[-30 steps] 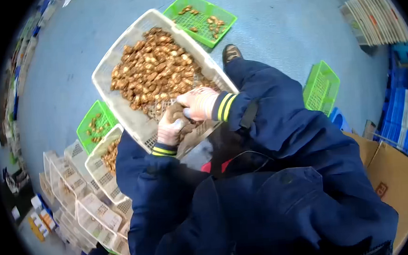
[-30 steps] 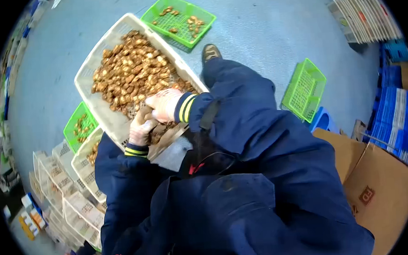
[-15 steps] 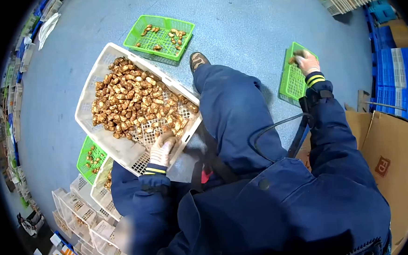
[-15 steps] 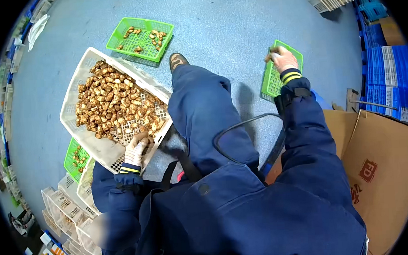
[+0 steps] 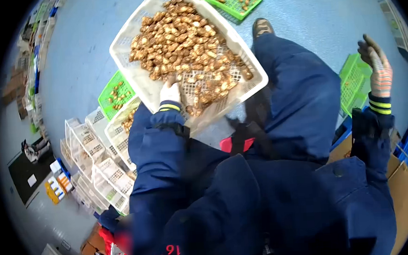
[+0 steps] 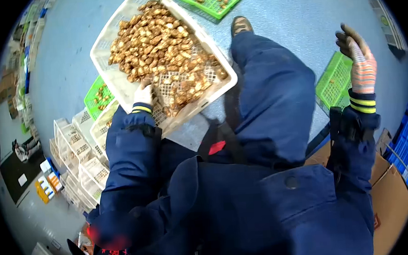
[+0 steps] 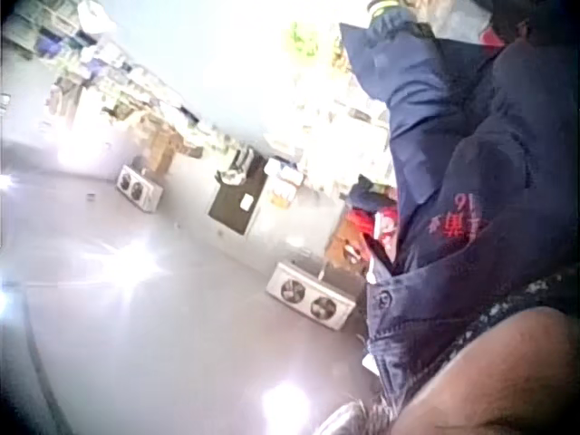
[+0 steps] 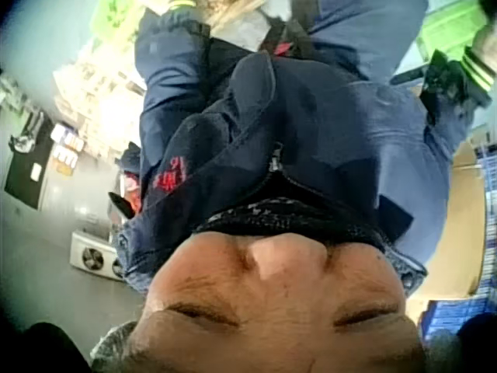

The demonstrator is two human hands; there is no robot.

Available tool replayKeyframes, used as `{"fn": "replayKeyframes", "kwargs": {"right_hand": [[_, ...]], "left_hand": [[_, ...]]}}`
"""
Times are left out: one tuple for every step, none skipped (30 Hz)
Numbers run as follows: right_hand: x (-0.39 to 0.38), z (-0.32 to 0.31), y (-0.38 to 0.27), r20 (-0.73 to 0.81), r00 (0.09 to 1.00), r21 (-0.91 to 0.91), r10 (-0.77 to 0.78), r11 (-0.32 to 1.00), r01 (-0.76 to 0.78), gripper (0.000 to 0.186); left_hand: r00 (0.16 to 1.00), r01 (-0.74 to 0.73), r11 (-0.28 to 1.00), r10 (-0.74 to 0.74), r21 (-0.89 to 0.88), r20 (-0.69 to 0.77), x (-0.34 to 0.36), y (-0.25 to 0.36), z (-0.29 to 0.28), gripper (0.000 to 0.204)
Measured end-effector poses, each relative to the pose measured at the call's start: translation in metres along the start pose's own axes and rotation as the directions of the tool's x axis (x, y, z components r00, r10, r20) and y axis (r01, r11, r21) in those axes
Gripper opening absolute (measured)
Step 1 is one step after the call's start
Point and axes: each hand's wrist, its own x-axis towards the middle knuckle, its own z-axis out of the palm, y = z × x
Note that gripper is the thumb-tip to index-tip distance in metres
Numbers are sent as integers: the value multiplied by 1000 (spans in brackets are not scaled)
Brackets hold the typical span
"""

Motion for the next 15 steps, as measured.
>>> {"fn": "replayKeyframes", "kwargs": {"right_hand": [[-4,30,-38,83,986,54,-142,989,138,35],[-9,54,-71,151,946,96,-286,957,273,35],[-14,70,-99,183,931,105,-316,948,301,34],[-19,88,-120,214,914,117,-344,938,326,32],[-23,124,-129,289,894,239,-343,930,279,31],[-26,148,-143,350,874,300,-337,924,236,29],[-23,167,-147,452,800,203,-395,919,339,35],[-23,189,-145,484,796,206,-362,932,299,34],[-21,215,-133,448,813,285,-372,921,265,26],[-10,227,-105,561,781,170,-274,962,215,31],[0,239,-75,626,760,79,-172,984,158,31],[6,250,-55,635,752,-62,-176,959,277,31],[6,255,-55,649,736,-33,-194,959,282,32],[7,260,-53,664,718,-7,-209,959,285,34],[7,265,-55,679,719,41,-146,986,161,34]], "left_hand": [[991,-119,977,127,174,-34,0,-12,-15,34],[968,-226,916,248,331,-24,8,-33,-18,33],[937,-318,922,342,219,-77,15,-28,10,33],[973,-229,910,228,346,45,18,-23,23,30],[986,-163,917,161,365,36,22,-51,0,30],[992,-126,929,108,348,71,35,-74,-1,29],[974,-223,907,195,358,112,33,-76,5,29],[982,-101,974,64,204,180,32,-74,9,27],[968,53,996,-67,66,240,30,-72,12,25],[901,177,983,-182,50,394,20,-40,24,24],[807,303,950,-300,78,508,3,-8,23,22],[861,144,973,-214,183,462,16,-26,20,25],[901,-2,955,-127,298,414,31,-48,19,28],[949,111,961,-178,254,260,27,-26,23,31],[950,123,963,-184,241,251,27,-29,20,31]]}}
